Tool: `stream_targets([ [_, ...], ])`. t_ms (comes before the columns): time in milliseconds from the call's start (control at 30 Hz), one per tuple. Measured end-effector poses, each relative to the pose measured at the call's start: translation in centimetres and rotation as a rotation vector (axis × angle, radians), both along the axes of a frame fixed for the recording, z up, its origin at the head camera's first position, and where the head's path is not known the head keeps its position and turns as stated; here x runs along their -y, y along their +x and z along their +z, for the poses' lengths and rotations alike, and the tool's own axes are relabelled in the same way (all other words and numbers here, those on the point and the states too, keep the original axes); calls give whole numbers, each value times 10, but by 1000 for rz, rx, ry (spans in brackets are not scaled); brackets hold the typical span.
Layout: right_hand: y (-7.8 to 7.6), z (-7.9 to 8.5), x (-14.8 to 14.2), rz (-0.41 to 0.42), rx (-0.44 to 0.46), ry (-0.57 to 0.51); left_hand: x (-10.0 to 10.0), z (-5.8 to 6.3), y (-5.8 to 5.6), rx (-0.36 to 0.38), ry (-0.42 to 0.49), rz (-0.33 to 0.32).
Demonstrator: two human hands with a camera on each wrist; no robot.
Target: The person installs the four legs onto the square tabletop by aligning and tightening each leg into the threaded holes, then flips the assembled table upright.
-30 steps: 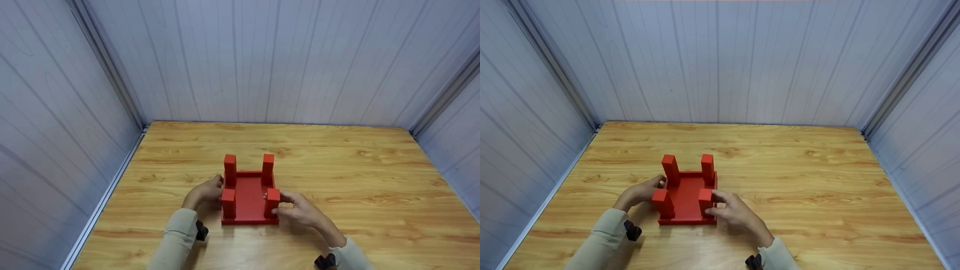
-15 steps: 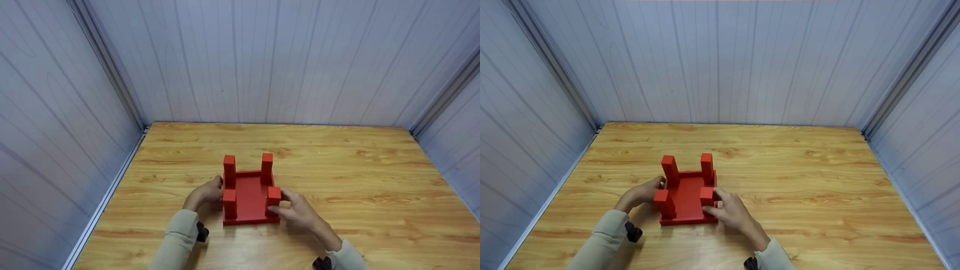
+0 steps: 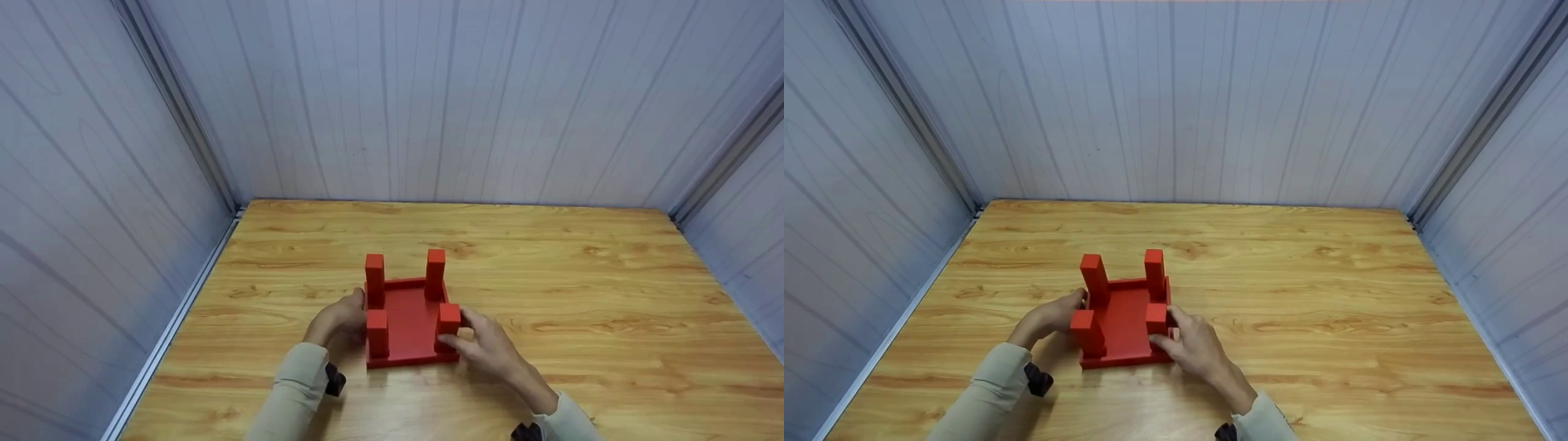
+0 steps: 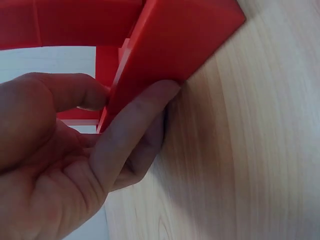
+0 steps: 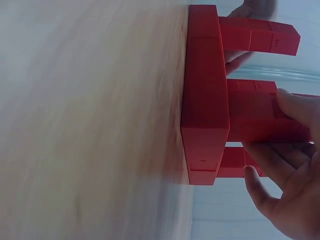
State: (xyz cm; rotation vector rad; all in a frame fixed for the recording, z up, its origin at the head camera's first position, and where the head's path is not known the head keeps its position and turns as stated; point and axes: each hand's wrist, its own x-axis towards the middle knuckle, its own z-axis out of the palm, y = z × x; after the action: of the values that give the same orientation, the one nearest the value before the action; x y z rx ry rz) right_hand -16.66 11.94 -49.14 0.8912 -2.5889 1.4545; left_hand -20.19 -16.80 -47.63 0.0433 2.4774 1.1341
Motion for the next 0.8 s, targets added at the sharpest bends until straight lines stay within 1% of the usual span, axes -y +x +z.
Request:
stream_targets([
  [67, 0, 0, 0, -4, -20, 4, -1, 0, 0, 13, 10, 9],
  [200, 1, -1, 1, -20, -50, 16, -2, 1, 0, 18, -3, 7],
  [367, 2, -1, 1, -33, -49, 8, -2, 2, 0, 26, -10, -4],
  [533, 2, -1, 1, -38, -33, 1, -3, 2, 0, -14, -37, -22],
  [633, 1, -2, 1, -41, -42, -9, -3, 2, -1, -38, -48, -33],
  [800, 1, -5, 1, -31, -64, -41, -3, 1, -1, -39, -44, -36],
])
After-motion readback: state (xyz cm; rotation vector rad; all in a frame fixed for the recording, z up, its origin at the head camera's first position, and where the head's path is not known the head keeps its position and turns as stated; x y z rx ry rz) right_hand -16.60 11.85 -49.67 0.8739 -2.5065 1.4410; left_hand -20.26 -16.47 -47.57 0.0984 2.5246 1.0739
